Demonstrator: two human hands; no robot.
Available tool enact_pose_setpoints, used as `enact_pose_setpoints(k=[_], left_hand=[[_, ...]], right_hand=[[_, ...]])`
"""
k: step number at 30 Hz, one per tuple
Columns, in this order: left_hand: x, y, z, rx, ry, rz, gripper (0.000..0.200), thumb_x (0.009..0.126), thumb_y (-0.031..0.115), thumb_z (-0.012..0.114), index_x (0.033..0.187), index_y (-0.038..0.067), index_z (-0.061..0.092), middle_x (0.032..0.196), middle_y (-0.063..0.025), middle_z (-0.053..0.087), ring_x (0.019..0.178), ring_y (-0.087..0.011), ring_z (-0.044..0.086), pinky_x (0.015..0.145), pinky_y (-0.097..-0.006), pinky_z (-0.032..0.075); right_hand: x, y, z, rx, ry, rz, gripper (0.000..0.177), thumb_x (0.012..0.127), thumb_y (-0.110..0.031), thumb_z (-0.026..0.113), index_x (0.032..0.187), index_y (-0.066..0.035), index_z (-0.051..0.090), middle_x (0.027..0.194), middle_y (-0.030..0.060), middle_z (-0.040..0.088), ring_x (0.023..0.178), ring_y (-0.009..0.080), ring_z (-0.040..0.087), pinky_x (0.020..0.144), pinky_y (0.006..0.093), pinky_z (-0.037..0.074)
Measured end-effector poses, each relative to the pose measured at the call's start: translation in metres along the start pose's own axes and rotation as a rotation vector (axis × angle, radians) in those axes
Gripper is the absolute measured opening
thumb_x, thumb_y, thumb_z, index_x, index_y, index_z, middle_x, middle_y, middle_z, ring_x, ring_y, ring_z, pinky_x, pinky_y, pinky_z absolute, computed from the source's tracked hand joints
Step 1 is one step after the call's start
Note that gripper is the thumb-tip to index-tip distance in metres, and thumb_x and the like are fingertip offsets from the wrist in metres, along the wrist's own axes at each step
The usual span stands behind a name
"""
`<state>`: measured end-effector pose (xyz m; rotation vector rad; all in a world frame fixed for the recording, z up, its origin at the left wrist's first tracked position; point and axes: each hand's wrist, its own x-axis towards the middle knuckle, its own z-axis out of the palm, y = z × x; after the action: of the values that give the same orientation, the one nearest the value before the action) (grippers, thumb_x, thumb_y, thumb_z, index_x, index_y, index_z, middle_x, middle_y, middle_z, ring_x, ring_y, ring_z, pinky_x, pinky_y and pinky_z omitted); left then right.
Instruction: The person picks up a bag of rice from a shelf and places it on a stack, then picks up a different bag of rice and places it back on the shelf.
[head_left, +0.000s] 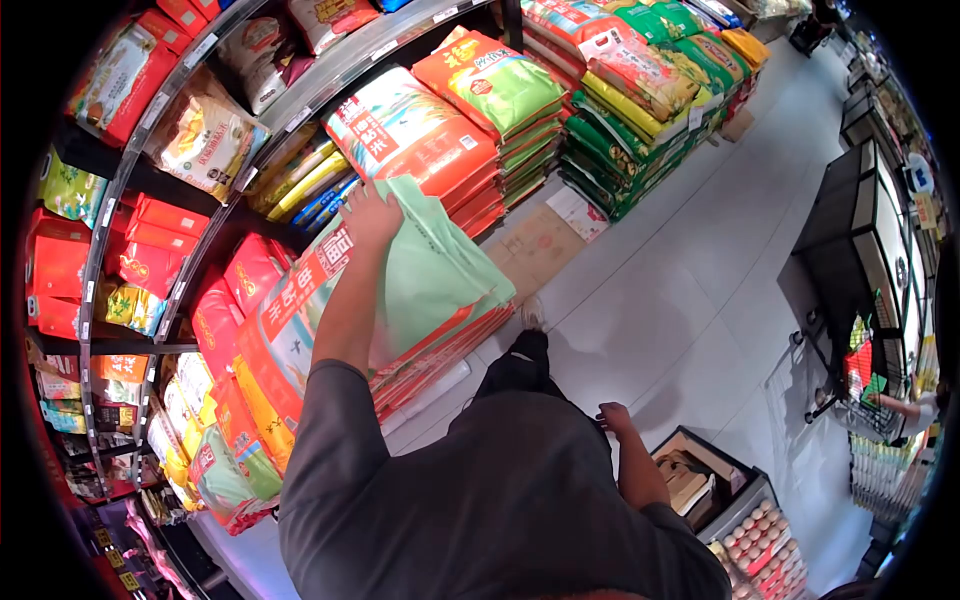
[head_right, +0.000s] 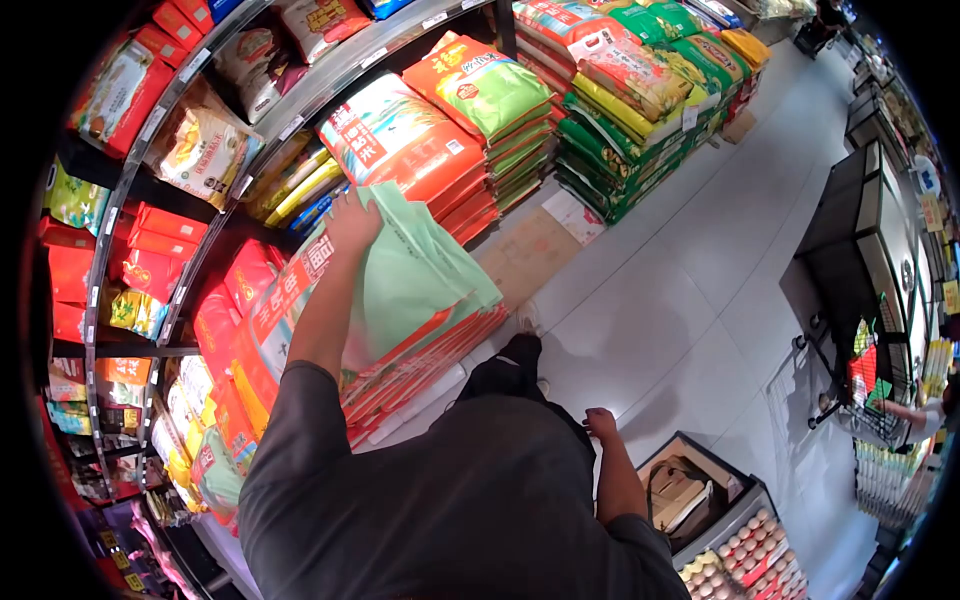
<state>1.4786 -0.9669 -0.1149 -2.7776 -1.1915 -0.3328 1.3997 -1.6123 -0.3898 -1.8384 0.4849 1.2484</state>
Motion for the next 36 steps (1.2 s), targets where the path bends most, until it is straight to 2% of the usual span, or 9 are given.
enact_pose_setpoints(k=[5, 7, 8, 10, 17, 21, 25, 27, 36], left_hand=[[0.040, 0.012, 0.007, 0.037, -0.142, -0.052, 0.058, 0.089, 0.043, 0.043, 0.123, -0.003, 0.049, 0.124, -0.0217, 0.052, 0.118, -0.0343, 0.048, 0.100, -0.0541, 0.032], [0.056, 0.019, 0.015, 0.085, -0.181, -0.053, 0.055, 0.088, 0.044, 0.044, 0.115, -0.002, 0.058, 0.108, -0.0236, 0.061, 0.103, -0.0369, 0.059, 0.089, -0.0501, 0.043], [0.063, 0.030, -0.002, 0.080, -0.310, -0.024, 0.051, 0.088, 0.042, 0.043, 0.098, -0.002, 0.066, 0.103, -0.0227, 0.064, 0.098, -0.0349, 0.062, 0.085, -0.0463, 0.047], [0.082, 0.032, 0.035, 0.182, -0.296, 0.073, 0.040, 0.087, 0.035, 0.047, 0.091, 0.002, 0.070, 0.091, -0.0165, 0.069, 0.086, -0.0310, 0.066, 0.076, -0.0432, 0.050], [0.104, 0.054, 0.064, 0.014, -0.452, -0.022, 0.031, 0.085, 0.024, 0.046, 0.090, 0.006, 0.071, 0.089, -0.0147, 0.070, 0.084, -0.0289, 0.068, 0.074, -0.0416, 0.052], [0.108, 0.051, 0.074, -0.005, -0.564, 0.034, 0.028, 0.084, 0.023, 0.047, 0.085, 0.006, 0.070, 0.088, -0.0151, 0.070, 0.082, -0.0296, 0.068, 0.073, -0.0419, 0.052], [0.101, 0.045, 0.089, -0.023, -0.443, 0.049, 0.026, 0.083, 0.021, 0.048, 0.077, 0.007, 0.070, 0.080, -0.0137, 0.070, 0.074, -0.0295, 0.068, 0.065, -0.0417, 0.052], [0.096, 0.046, 0.091, -0.008, -0.239, 0.141, 0.029, 0.083, 0.022, 0.048, 0.070, 0.008, 0.069, 0.071, -0.0126, 0.069, 0.066, -0.0296, 0.068, 0.058, -0.0414, 0.051], [0.102, 0.058, 0.072, -0.071, -0.338, -0.070, 0.037, 0.084, 0.033, 0.048, 0.068, 0.007, 0.070, 0.065, -0.0139, 0.066, 0.060, -0.0308, 0.065, 0.062, -0.0442, 0.051]], right_hand=[[0.019, -0.072, -0.024, -0.076, -0.021, -0.034, 0.031, 0.089, -0.025, 0.056, 0.111, -0.003, 0.058, 0.088, 0.0126, 0.066, 0.071, 0.0214, 0.065, 0.057, 0.0324, 0.051], [0.028, -0.100, -0.042, -0.052, -0.001, -0.056, 0.032, 0.089, -0.025, 0.056, 0.111, -0.004, 0.058, 0.087, 0.0117, 0.067, 0.071, 0.0204, 0.065, 0.056, 0.0312, 0.050], [0.032, -0.115, -0.051, -0.038, 0.014, -0.075, 0.032, 0.089, -0.025, 0.056, 0.112, -0.004, 0.059, 0.088, 0.0116, 0.067, 0.071, 0.0204, 0.065, 0.056, 0.0312, 0.050], [0.040, -0.153, -0.076, -0.057, 0.084, -0.060, 0.031, 0.088, -0.023, 0.055, 0.113, -0.004, 0.059, 0.088, 0.0120, 0.067, 0.072, 0.0206, 0.065, 0.058, 0.0313, 0.051], [0.047, -0.260, -0.133, -0.208, 0.104, 0.053, 0.032, 0.088, -0.020, 0.053, 0.115, -0.004, 0.060, 0.092, 0.0130, 0.067, 0.077, 0.0217, 0.065, 0.060, 0.0334, 0.052], [0.075, -0.329, -0.150, -0.417, 0.052, -0.044, 0.033, 0.090, -0.023, 0.049, 0.115, -0.004, 0.059, 0.092, 0.0127, 0.068, 0.076, 0.0215, 0.065, 0.062, 0.0341, 0.052], [0.103, -0.408, -0.127, -0.466, 0.052, -0.226, 0.033, 0.091, -0.026, 0.051, 0.113, -0.004, 0.060, 0.089, 0.0112, 0.068, 0.074, 0.0185, 0.065, 0.061, 0.0321, 0.052], [0.117, -0.438, -0.110, -0.475, -0.010, -0.321, 0.032, 0.090, -0.024, 0.050, 0.113, -0.003, 0.059, 0.088, 0.0112, 0.068, 0.074, 0.0182, 0.065, 0.060, 0.0313, 0.052], [0.202, -0.493, -0.073, -0.797, -0.187, -0.423, 0.029, 0.089, -0.017, 0.052, 0.112, -0.001, 0.060, 0.086, 0.0089, 0.067, 0.072, 0.0156, 0.063, 0.065, 0.0290, 0.051]])
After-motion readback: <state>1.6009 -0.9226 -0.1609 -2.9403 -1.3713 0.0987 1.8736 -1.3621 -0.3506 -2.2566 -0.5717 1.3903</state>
